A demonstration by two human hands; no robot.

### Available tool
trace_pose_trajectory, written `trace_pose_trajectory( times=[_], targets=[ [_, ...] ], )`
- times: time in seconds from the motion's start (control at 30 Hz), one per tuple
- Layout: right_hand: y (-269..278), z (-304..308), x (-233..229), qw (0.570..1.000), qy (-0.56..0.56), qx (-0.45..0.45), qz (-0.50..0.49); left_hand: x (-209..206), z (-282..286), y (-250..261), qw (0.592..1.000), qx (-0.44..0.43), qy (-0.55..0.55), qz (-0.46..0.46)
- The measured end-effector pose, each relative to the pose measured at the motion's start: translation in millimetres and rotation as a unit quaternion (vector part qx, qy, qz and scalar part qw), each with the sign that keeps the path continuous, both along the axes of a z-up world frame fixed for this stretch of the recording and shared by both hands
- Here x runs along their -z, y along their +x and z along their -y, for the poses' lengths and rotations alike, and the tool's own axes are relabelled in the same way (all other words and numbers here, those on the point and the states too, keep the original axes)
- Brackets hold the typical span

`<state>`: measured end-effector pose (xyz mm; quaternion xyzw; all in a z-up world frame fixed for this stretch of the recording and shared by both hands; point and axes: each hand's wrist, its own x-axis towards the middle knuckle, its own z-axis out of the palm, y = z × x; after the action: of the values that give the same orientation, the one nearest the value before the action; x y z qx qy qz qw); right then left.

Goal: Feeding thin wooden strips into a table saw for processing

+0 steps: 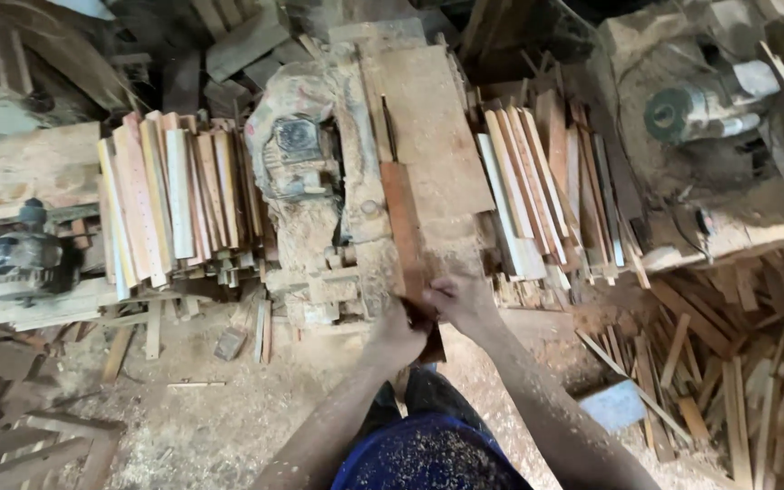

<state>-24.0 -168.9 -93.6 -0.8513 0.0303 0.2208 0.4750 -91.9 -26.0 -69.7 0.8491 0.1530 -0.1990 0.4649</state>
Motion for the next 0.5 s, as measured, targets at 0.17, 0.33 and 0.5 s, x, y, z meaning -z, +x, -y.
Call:
trace_pose_trajectory(
  times=[0.17,0.33,0.5],
  targets=[
    [-8.5,23.1,-13.7,0.982,0.152,0.071,-0.089,-31.0,-9.1,-8.5,0.987,-0.04,-0.154,-0.004],
    [15.9,54.6,-39.3,0.983,0.135,0.122,-0.016,-52.7,35.0,22.8,0.97,-0.074,-0.231,0.024],
    [61.2,110.8,-71.8,0.983,0.058,0.149,0.089,-1.8,89.3,76.8,0.929,-0.235,-0.286,0.02]
  ],
)
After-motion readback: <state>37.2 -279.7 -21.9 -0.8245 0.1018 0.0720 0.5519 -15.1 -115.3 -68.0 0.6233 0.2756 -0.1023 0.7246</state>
